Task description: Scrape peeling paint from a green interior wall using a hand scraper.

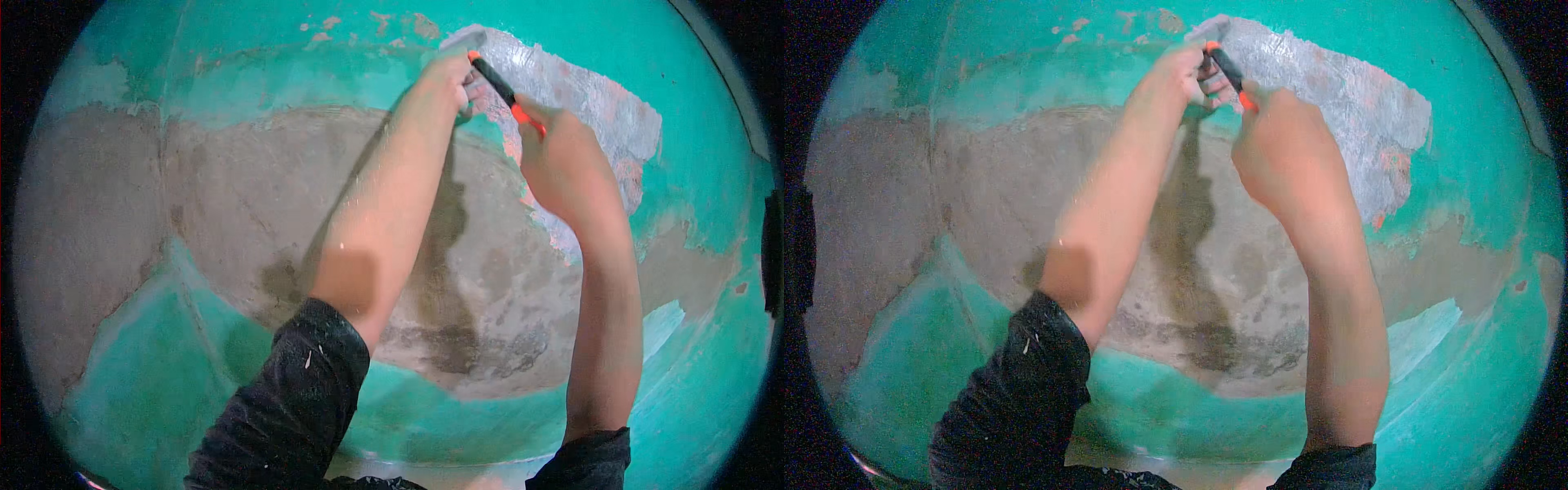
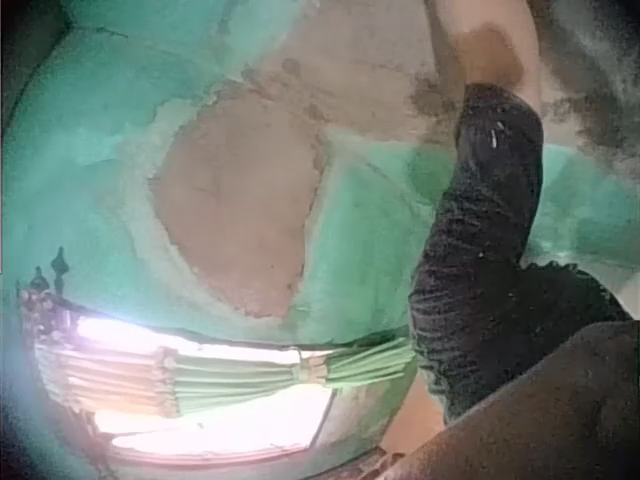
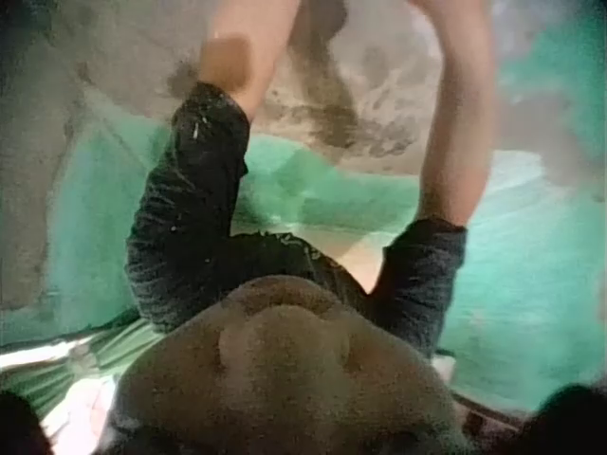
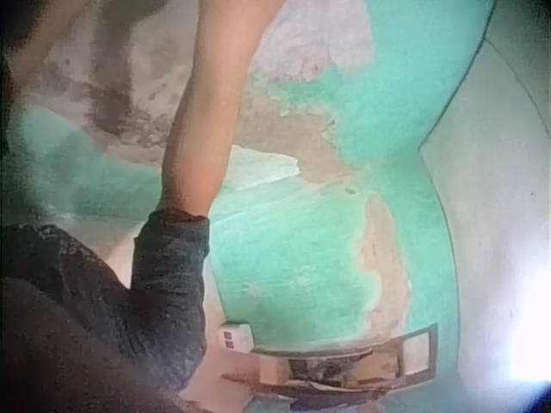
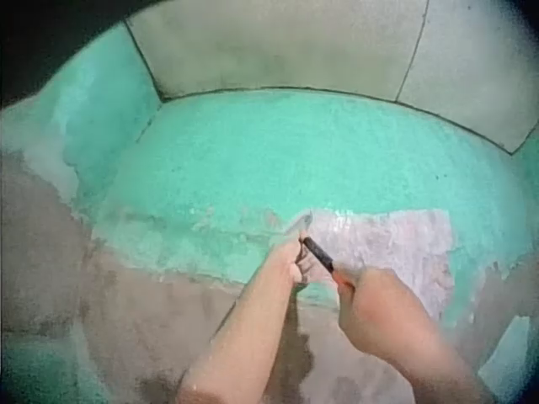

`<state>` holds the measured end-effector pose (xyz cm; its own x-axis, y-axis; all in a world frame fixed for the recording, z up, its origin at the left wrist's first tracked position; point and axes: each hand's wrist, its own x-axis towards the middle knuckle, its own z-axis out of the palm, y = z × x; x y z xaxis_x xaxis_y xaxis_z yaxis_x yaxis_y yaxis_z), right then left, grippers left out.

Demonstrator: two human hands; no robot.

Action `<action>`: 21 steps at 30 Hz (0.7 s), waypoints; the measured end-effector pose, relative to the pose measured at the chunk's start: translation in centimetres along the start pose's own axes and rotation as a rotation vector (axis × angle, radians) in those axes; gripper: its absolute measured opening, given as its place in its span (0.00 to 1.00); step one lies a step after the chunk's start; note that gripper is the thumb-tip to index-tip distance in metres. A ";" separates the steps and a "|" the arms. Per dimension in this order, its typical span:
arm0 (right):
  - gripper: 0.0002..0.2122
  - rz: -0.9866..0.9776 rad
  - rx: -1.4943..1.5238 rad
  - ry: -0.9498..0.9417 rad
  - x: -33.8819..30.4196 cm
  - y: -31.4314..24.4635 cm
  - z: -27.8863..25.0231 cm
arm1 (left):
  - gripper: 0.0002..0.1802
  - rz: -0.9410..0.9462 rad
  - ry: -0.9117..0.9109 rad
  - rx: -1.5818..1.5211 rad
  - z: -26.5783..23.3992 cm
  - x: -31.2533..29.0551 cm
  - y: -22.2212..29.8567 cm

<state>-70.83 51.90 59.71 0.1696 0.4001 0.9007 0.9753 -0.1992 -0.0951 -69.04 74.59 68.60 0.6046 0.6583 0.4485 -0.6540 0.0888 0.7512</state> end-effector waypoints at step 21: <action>0.19 -0.010 0.002 0.006 -0.3 -0.6 1.2 | 0.16 0.031 0.032 -0.018 -0.6 -1.5 -0.9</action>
<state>-71.31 53.01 58.95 0.1589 0.3965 0.9042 0.9773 -0.1932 -0.0870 -69.67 73.98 66.99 0.5696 0.6844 0.4552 -0.6800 0.0812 0.7287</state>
